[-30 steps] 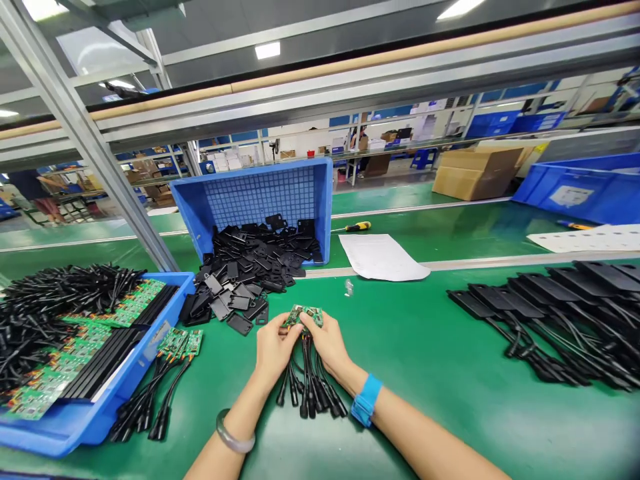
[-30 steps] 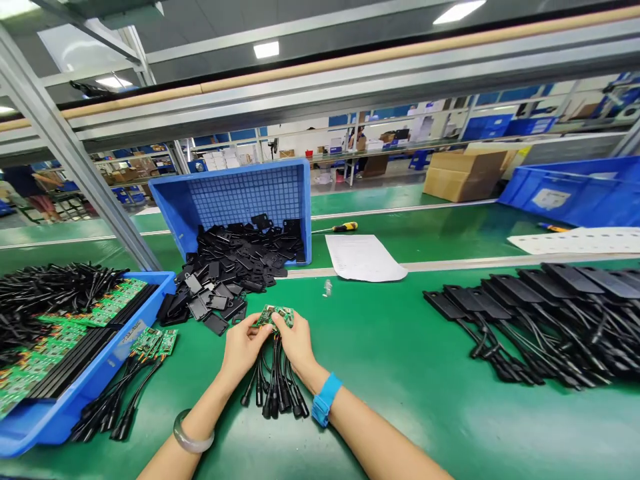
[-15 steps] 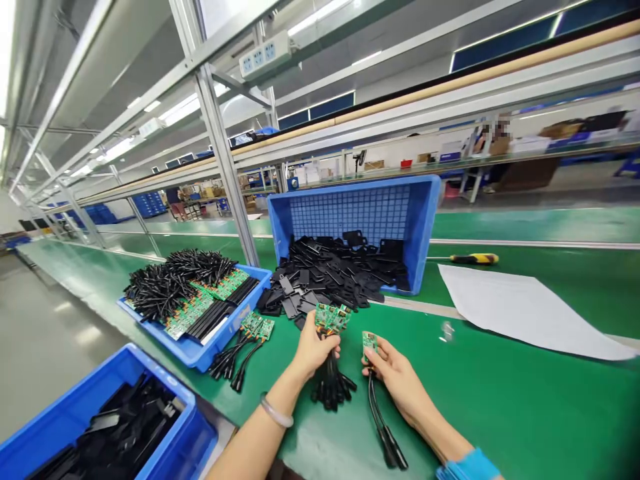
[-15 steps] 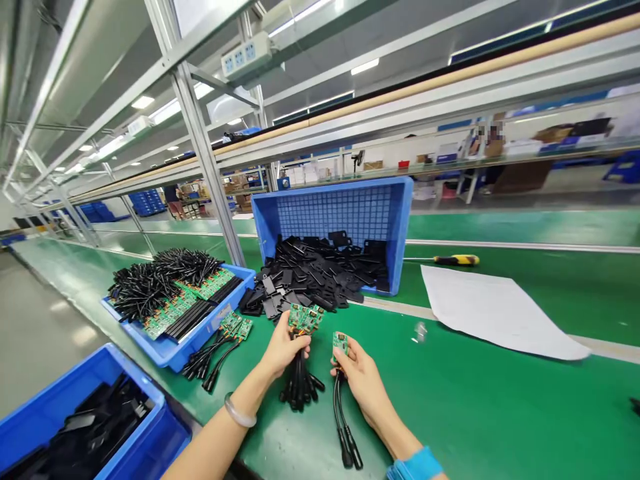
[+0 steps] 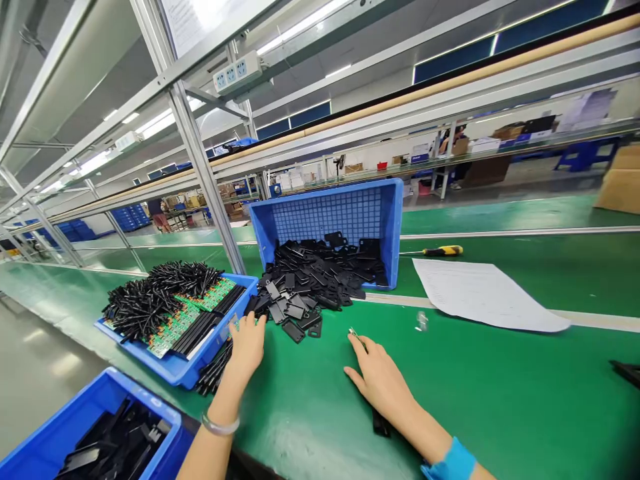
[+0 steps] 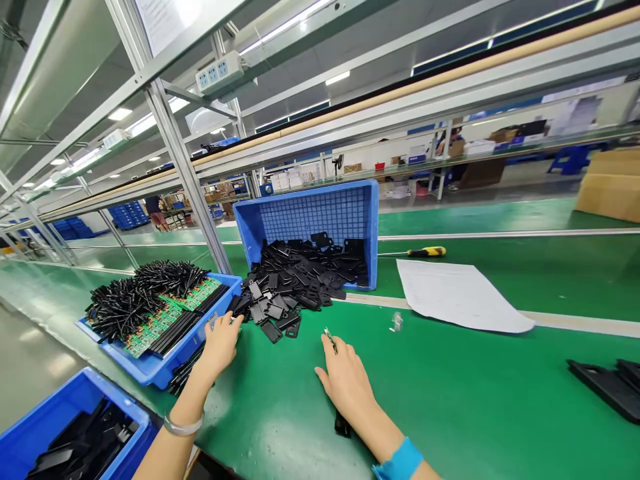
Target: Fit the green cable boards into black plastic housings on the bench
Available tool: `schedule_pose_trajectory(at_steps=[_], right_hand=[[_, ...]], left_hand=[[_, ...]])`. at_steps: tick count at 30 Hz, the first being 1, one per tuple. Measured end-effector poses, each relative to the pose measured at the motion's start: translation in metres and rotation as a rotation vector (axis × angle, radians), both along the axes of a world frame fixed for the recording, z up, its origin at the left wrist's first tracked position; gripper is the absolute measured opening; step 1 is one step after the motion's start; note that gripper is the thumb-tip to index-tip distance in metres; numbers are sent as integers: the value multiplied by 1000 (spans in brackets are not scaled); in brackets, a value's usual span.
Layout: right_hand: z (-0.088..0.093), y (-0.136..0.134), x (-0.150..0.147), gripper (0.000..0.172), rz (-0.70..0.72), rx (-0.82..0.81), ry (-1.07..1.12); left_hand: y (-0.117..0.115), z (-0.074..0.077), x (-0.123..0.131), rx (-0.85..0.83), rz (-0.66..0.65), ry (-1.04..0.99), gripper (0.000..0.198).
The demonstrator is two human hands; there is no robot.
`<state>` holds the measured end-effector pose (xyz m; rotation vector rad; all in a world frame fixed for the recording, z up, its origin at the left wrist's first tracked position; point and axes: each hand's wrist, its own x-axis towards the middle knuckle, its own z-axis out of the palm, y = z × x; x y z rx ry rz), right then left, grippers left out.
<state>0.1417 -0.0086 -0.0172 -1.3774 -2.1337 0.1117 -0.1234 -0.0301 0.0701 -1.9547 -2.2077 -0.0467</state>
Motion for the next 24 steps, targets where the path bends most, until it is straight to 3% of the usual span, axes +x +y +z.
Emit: schedule_pose_trajectory(at_steps=[3,7,10,13,15,18,21,24], right_hand=[[5,-3,7,46,-88,31,-172],[9,-3,15,23,-173,-77,-222],[11,0,17,20,-127,-189,-36],[18,2,15,18,-14,-189,372],[25,2,14,19,40,-169,660],[32,0,12,28,47,-169,901],[34,-2,11,30,65,-238,956],[31,-3,10,29,103,-311,933]], left_hand=[[15,-8,22,-11,-186,15,57],[35,-7,35,-22,-243,-29,32],[41,5,43,-14,-276,-72,20],[42,16,60,3,-366,-168,14],[42,14,74,55,-464,-349,10],[44,-5,91,104,-549,-755,19],[48,-29,96,64,-498,-1094,43],[50,-43,93,-2,-460,-1391,42]])
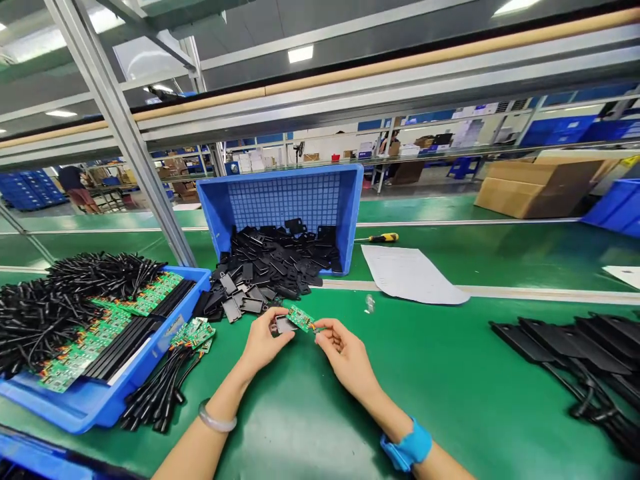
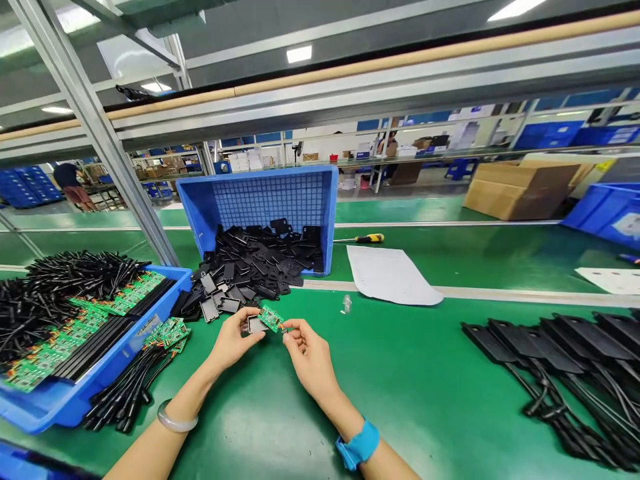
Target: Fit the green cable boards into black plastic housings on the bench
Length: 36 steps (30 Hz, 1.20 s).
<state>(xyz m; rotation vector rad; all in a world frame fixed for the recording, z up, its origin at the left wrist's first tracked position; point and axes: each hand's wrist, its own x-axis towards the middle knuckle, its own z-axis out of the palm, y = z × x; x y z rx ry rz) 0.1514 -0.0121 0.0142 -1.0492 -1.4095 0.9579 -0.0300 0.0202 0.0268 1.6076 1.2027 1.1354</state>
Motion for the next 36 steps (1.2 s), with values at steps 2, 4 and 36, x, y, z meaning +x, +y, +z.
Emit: schedule_pose_trajectory(at_steps=[2,4,36], right_hand=[[-1,0,0,28,33,-20,-24],[0,-1,0,28,56,-40,-38],[-18,-1,-11,37,251,-321,-121]], left_hand=[[0,-2,-2,-123,-61,-201,44],[0,0,-2,-229,-118,-374,50],[-15,-6,25,-288,20,-557,50]])
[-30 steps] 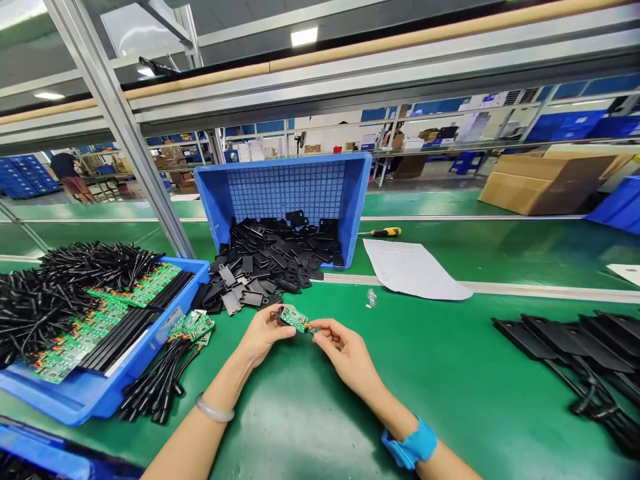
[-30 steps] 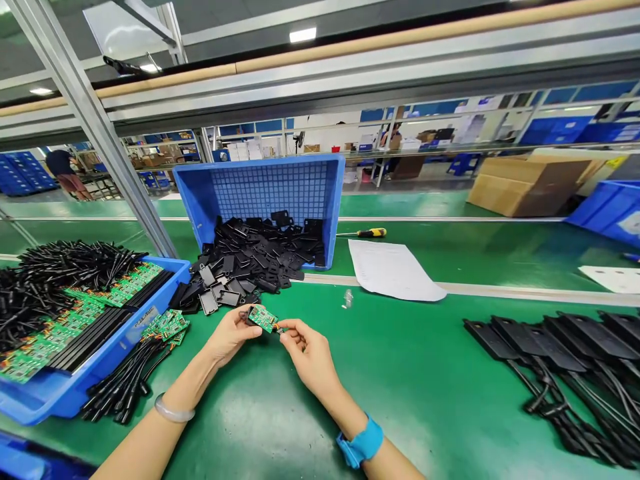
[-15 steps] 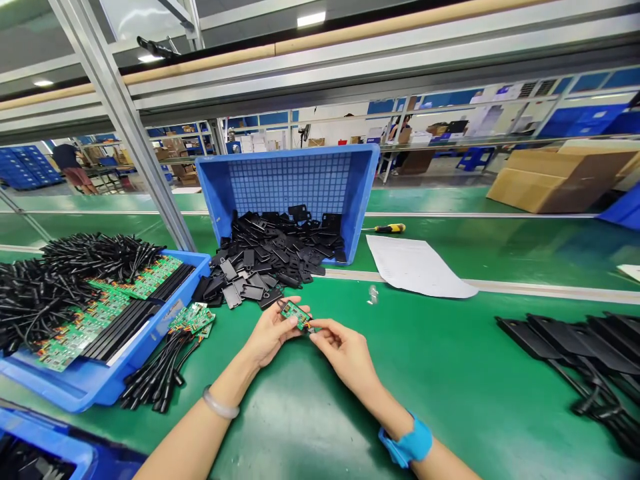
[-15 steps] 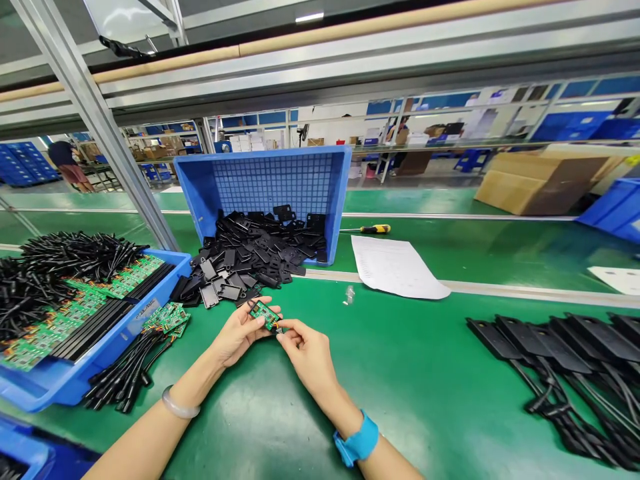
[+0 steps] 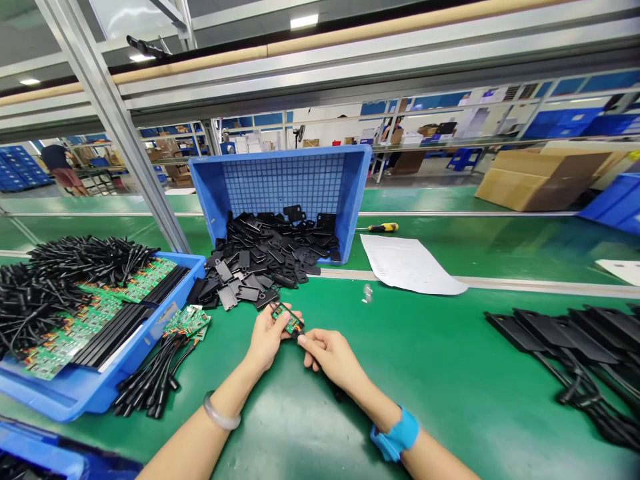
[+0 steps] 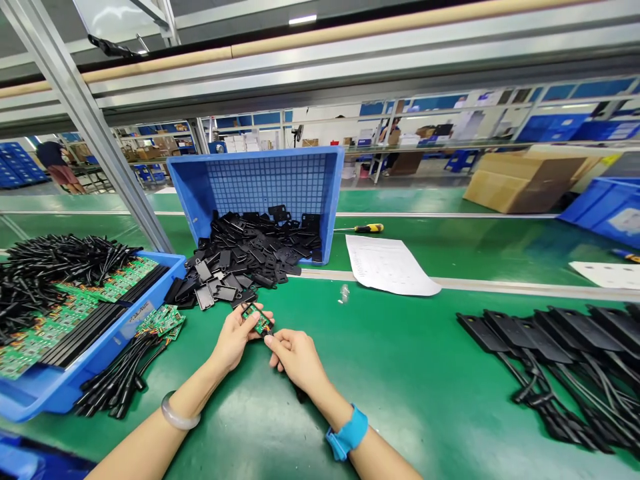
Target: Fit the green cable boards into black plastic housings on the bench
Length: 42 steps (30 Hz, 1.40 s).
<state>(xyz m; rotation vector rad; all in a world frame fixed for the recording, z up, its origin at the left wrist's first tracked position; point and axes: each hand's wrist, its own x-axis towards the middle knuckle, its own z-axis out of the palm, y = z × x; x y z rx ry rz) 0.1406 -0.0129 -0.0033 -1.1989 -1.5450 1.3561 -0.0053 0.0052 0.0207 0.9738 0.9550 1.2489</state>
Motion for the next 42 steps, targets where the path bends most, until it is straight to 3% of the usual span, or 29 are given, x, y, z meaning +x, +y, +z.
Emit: schedule_pose_trajectory(at_steps=[8,17,24,28,34,38,42], right_hand=[[4,-1,-1,30,-100,172,13],[4,4,1,38,-27,135,1],[5,3,-2,38,-172,219,-141],[10,2,-3,36,-68,226,-127],[21,-2,7,24,-167,632,-310],[18,2,16,26,-135,902,-481],[15,6,20,29,-101,1008,-622]], left_hand=[[-3,0,2,122,21,94,44],[-7,10,-1,58,-63,-21,47],[-11,9,4,160,11,68,38],[-8,9,2,107,2,74,41],[-6,9,2,-41,-185,225,33],[-9,3,6,54,-310,410,16],[-9,-2,7,122,-333,527,8]])
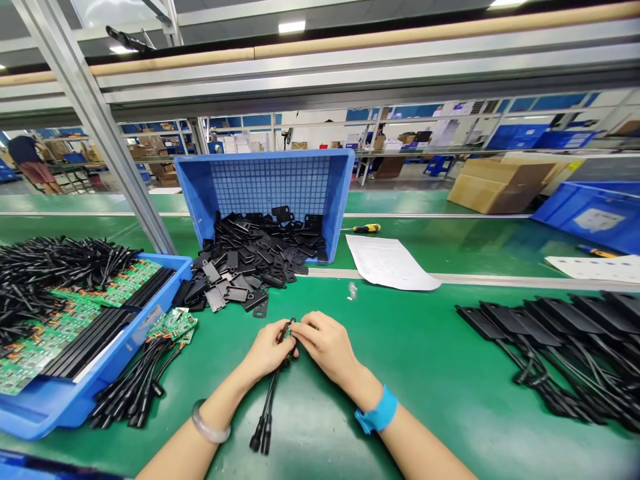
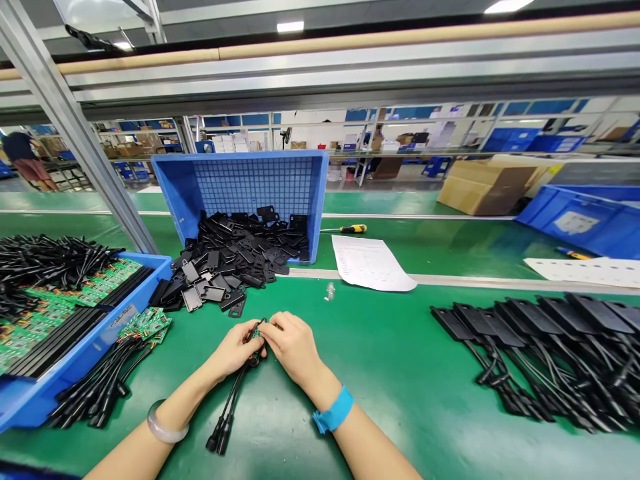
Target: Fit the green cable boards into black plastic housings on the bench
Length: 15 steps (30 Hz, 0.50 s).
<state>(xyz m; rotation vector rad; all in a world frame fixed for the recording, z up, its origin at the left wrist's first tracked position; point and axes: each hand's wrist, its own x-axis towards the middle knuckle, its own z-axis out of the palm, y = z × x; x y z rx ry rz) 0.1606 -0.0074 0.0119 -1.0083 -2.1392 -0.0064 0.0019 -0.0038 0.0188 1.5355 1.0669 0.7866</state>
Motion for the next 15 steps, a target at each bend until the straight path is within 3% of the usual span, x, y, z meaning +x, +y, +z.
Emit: schedule_pose_trajectory(at_steps=[11,15], right_hand=[[0,2,1,24,45,-84,46],[0,4,0,23,57,-76,-43]], left_hand=[[2,-5,-3,54,-13,107,13],[1,-3,-2,6,-30,103,11]])
